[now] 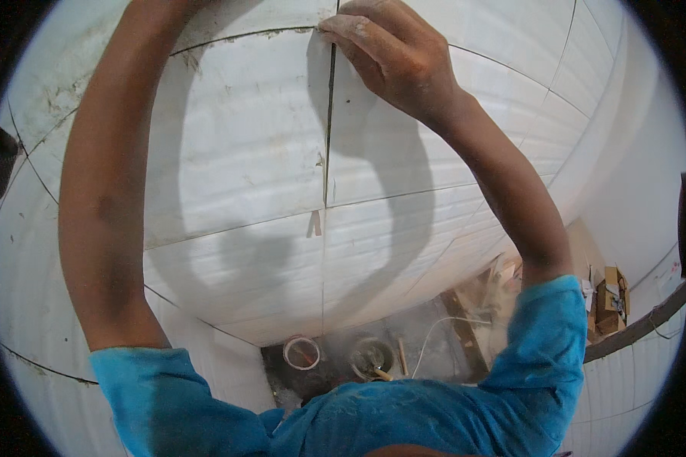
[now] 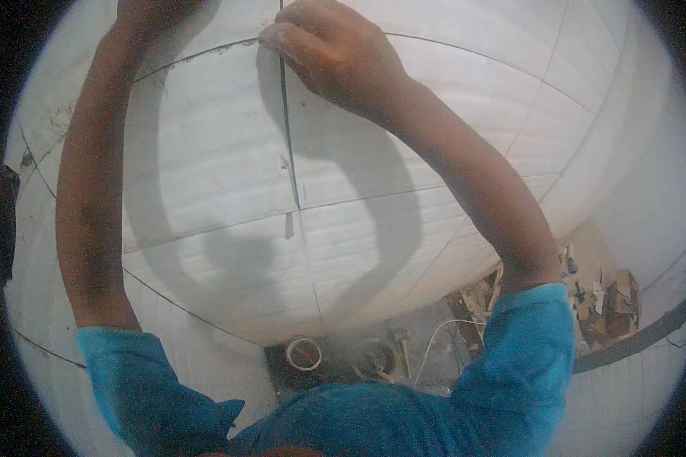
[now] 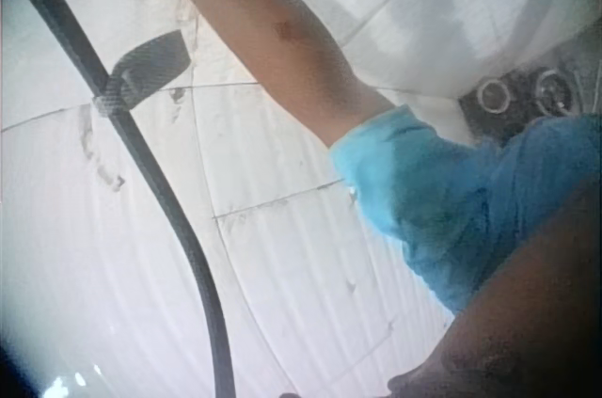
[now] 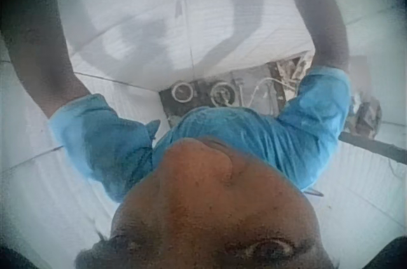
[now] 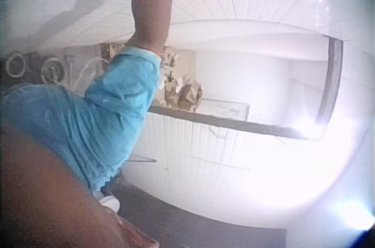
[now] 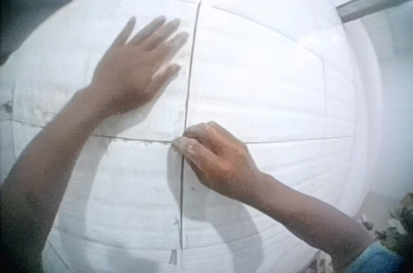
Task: The person mixes cement in a bucket using a trowel, then applies the cement to a white wall. They place a large white tile onto the wall, press it into place, and use a hammer to tap it securely. Finally, they insert tile spacers between the tiles.
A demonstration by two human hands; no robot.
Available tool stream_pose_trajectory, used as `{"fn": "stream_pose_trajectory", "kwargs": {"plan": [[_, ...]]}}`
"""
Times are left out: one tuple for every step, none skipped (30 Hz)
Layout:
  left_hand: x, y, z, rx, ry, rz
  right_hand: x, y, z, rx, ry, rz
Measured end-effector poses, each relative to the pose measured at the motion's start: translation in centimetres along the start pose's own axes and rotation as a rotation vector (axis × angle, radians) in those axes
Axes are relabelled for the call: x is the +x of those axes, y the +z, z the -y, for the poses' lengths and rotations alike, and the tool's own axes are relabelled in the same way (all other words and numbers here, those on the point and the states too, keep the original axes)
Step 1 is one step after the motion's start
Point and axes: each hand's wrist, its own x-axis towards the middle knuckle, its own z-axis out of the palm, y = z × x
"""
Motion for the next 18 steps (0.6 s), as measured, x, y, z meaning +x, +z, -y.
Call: {"fn": "stream_pose_trajectory", "kwargs": {"plan": [[-0.2, -0.4, 0.2, -0.033, -0.023, 0.041, 0.0, 0.2, -0.1, -0.042, -0.010, 0.055], [-0.6, -0.6, 0.3, -0.009, -0.025, 0.042, -0.2, 0.4, -0.3, -0.083, -0.022, 0.110], [-0.4, -0.9, 0.8, 0.015, -0.025, 0.034, -0.1, 0.7, -0.7, -0.118, -0.084, 0.062], [-0.7, -0.9, 0.7, 0.033, -0.028, 0.033, -0.5, 1.1, -0.9, -0.141, -0.105, 0.017], [-0.6, -1.1, 0.8, 0.033, -0.030, 0.052, -0.5, 1.4, -1.1, -0.132, -0.140, -0.017], [-0.8, -1.0, 0.6, 0.033, -0.033, 0.070, -0.9, 1.7, -1.3, -0.144, -0.144, 0.004], [-0.8, -1.1, 0.5, 0.036, -0.037, 0.088, -1.1, 1.9, -1.3, -0.153, -0.128, 0.005], [-0.9, -1.0, 0.4, 0.033, -0.045, 0.105, -1.4, 2.2, -1.4, -0.157, -0.145, -0.003], [-1.0, -1.0, 0.2, 0.031, -0.053, 0.125, -1.6, 2.4, -1.3, -0.120, -0.126, -0.005], [-1.1, -1.0, 0.0, 0.030, -0.062, 0.145, -1.9, 2.6, -1.2, -0.124, -0.099, -0.017], [-1.3, -1.0, -0.2, 0.024, -0.064, 0.151, -2.2, 2.8, -1.0, -0.126, -0.086, -0.014], [-1.4, -1.1, -0.3, 0.017, -0.064, 0.159, -2.4, 2.9, -0.9, -0.117, -0.054, 0.020], [-1.4, -1.1, -0.4, 0.005, -0.062, 0.173, -2.6, 3.1, -0.7, -0.130, -0.068, -0.018], [-1.5, -1.1, -0.6, 0.020, -0.050, 0.173, -2.6, 3.3, -0.5, -0.132, -0.063, -0.022], [-1.6, -1.2, -0.8, 0.036, -0.038, 0.171, -2.6, 3.5, -0.5, -0.126, -0.039, -0.015], [-1.7, -1.3, -0.9, 0.051, -0.025, 0.171, -2.5, 3.4, -0.3, -0.143, -0.034, 0.002], [-1.8, -1.5, -1.1, 0.037, 0.005, 0.200, -2.3, 3.3, -0.2, -0.149, -0.010, 0.030], [-2.1, -1.7, -1.2, 0.024, 0.034, 0.229, -2.1, 2.9, 0.0, -0.153, -0.037, -0.012]]}}
